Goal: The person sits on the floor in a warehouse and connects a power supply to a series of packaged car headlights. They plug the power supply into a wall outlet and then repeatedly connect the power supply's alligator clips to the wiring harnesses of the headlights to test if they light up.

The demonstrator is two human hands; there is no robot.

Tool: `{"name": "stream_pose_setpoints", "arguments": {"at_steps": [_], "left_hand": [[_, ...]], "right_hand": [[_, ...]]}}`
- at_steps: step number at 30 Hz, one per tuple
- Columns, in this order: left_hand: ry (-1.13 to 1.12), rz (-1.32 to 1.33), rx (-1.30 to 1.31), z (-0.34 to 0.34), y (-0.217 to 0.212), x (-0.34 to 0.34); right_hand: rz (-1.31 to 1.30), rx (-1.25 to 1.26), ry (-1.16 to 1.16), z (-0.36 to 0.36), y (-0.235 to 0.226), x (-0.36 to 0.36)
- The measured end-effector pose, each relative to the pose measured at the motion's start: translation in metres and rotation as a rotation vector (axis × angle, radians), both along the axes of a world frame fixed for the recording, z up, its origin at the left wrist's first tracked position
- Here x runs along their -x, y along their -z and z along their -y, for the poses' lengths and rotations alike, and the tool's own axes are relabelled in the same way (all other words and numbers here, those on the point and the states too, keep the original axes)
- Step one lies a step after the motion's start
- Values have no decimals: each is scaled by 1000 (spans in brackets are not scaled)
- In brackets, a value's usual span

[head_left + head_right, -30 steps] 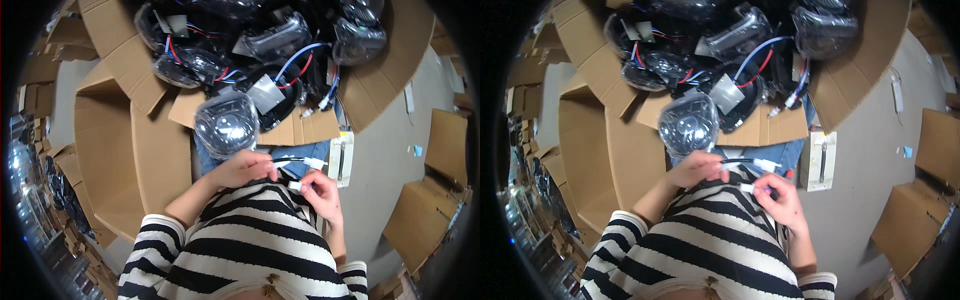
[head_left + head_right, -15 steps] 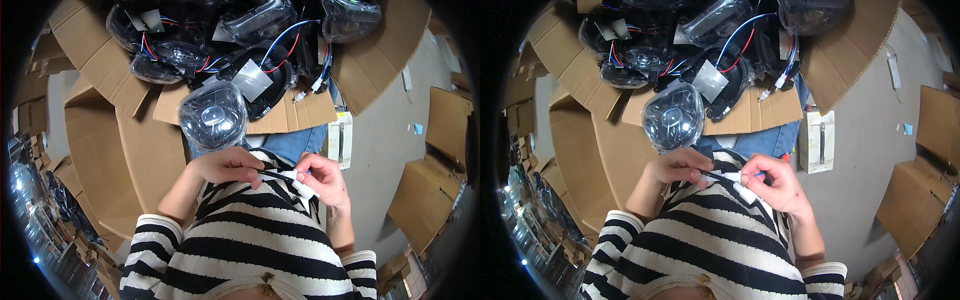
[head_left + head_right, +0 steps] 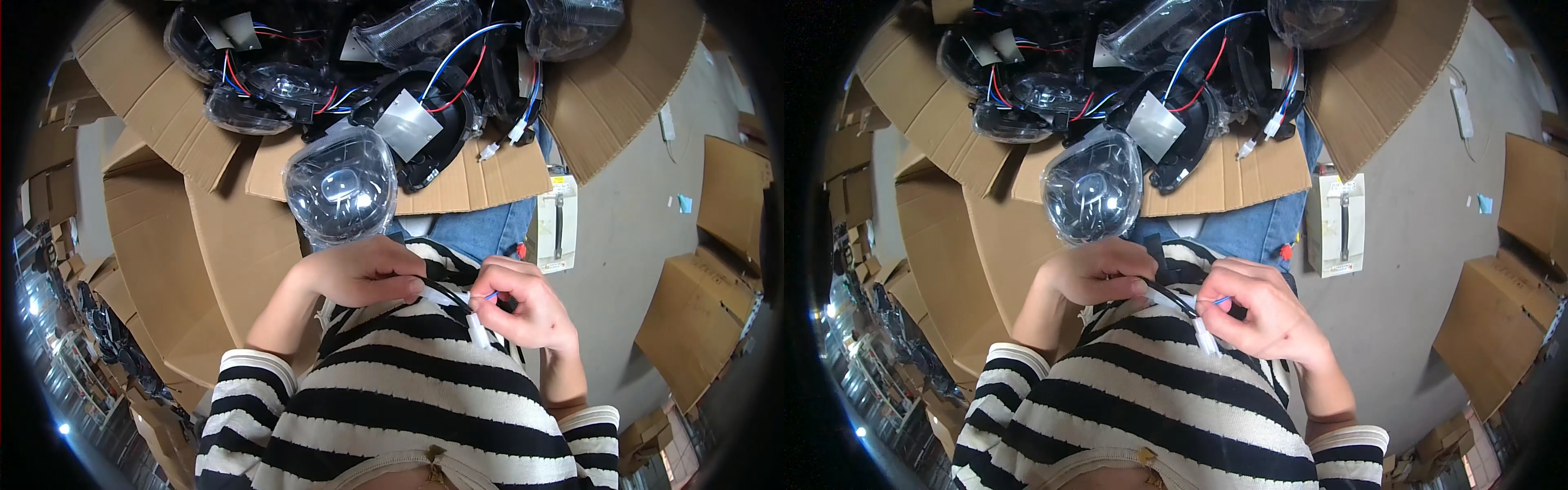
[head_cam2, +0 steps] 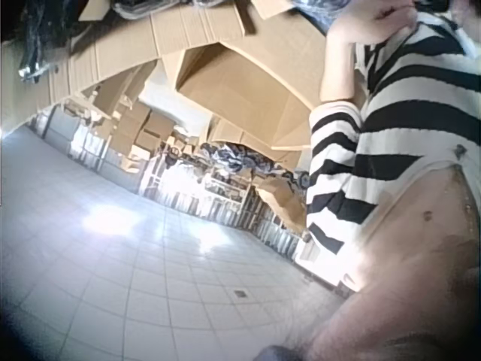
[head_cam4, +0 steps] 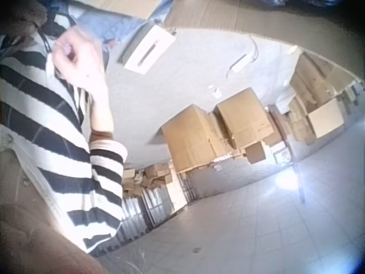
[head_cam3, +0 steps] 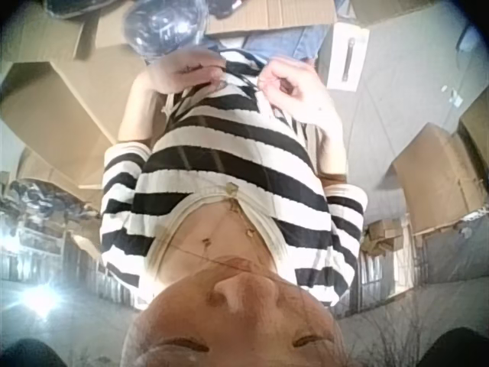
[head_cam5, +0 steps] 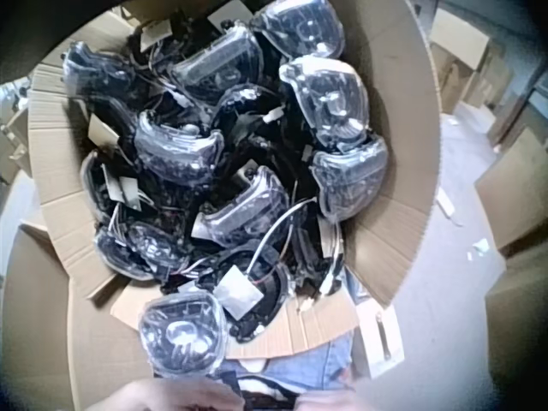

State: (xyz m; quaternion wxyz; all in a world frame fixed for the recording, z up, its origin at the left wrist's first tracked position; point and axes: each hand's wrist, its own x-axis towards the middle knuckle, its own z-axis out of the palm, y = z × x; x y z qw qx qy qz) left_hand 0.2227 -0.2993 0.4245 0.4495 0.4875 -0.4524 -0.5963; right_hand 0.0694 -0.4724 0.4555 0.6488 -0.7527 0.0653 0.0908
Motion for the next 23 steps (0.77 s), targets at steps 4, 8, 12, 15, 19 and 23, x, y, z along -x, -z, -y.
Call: {"name": "stream_pose_setpoints", "arguments": {"at_steps": [4,8,12,15,19,23], "left_hand": [[73,26,24,0,3,-1],[-89,-17,17,0,5,6],[-269,194,-201,-4,-9,12],[-514,226,-194,-12,-16,18],[-384,247,-131,-21,-28,3],[-378,83,-252,-22,-42,0]], "right_hand": [[-128,-23,55,-7,-3,-4],[-122,-28,106,-11,11,1],[-276,3,170,4,13,10],[-257,-104,393,19,13,28],[2,12,207,15,-2,18],[55,-71,154,8,-10,14]]}}
